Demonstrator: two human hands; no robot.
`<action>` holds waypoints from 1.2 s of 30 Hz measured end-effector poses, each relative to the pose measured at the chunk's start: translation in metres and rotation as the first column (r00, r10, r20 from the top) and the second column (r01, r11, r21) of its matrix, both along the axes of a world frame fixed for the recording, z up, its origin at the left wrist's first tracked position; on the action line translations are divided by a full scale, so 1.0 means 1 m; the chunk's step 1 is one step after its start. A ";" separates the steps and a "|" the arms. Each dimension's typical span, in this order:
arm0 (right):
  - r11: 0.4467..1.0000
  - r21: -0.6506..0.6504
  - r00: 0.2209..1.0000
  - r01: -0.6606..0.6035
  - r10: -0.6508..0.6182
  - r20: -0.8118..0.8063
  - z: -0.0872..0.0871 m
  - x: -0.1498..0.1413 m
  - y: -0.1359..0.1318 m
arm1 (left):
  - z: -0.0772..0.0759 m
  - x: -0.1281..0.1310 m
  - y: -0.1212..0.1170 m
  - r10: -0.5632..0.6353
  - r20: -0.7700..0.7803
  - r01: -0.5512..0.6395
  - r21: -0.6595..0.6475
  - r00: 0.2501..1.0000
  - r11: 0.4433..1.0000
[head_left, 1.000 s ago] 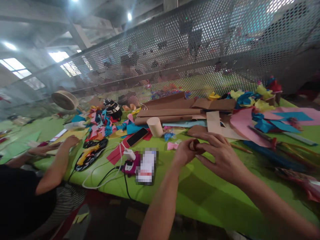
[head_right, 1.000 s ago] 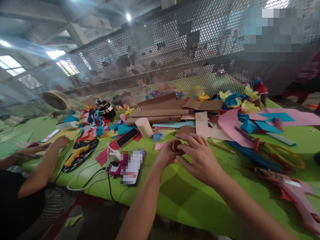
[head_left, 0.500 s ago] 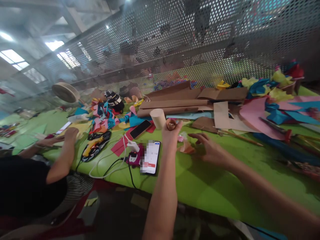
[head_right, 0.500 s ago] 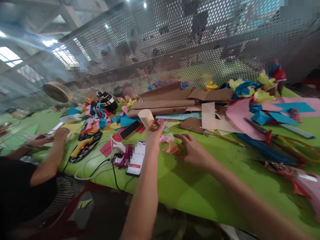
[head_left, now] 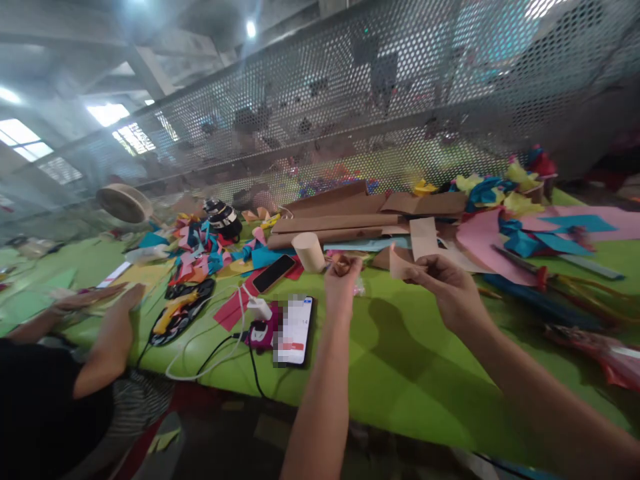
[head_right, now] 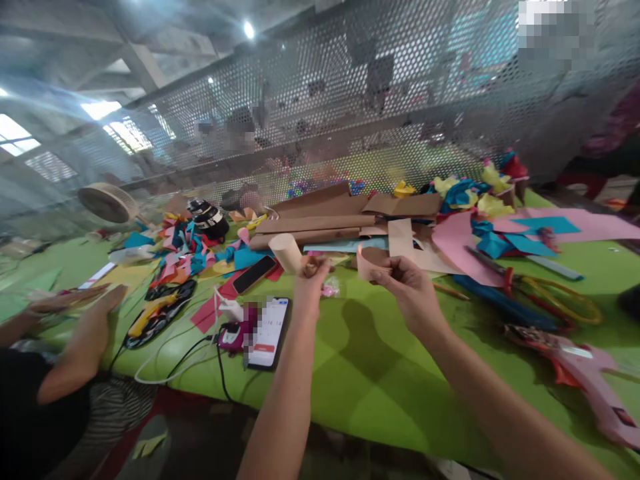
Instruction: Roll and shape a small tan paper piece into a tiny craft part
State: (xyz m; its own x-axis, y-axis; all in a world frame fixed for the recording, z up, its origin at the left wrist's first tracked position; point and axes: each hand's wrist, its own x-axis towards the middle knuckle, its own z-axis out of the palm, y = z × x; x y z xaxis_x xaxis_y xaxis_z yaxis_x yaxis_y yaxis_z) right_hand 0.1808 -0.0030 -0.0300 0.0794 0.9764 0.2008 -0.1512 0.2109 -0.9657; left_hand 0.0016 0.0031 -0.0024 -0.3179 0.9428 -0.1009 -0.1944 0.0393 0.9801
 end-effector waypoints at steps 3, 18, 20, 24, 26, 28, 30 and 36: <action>1.000 -0.004 0.993 0.012 -0.013 -0.120 0.009 0.003 0.002 | 0.001 0.021 -0.010 -0.170 -0.047 0.172 0.034 0.984 0.985; 0.997 0.041 0.998 -0.061 0.059 0.031 0.014 0.007 0.003 | -0.008 0.032 -0.016 -0.376 -0.049 0.378 0.041 0.926 0.925; 0.989 0.028 0.989 -0.143 0.142 0.039 0.018 0.008 0.003 | -0.009 0.030 -0.016 -0.390 -0.037 0.391 0.026 0.920 0.920; 0.981 0.021 0.977 -0.195 0.192 0.095 0.021 0.010 0.002 | -0.010 0.030 -0.015 -0.396 -0.029 0.397 0.012 0.918 0.918; 0.994 0.028 0.985 -0.107 0.102 0.138 0.021 0.010 0.002 | -0.010 0.032 -0.015 -0.380 -0.057 0.382 0.040 0.923 0.923; 0.998 0.008 0.985 -0.065 0.063 0.161 0.021 0.009 0.001 | -0.010 0.034 -0.014 -0.350 -0.107 0.359 0.074 0.931 0.930; 0.997 -0.014 0.984 -0.076 0.077 0.162 0.021 0.008 -0.001 | -0.011 0.035 -0.013 -0.322 -0.169 0.341 0.099 0.932 0.935; 0.997 -0.006 0.969 -0.076 0.075 0.237 0.023 0.007 -0.003 | -0.018 0.030 -0.013 -0.329 -0.414 0.427 0.170 0.849 0.888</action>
State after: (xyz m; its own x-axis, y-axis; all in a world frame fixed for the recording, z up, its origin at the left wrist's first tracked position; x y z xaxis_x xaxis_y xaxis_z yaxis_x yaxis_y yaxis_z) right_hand 0.1875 -0.0060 -0.0074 -0.0448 0.9771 0.2079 0.0658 0.2106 -0.9754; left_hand 0.0319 -0.0096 -0.0202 0.1013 0.9742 0.2016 0.1575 -0.2158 0.9637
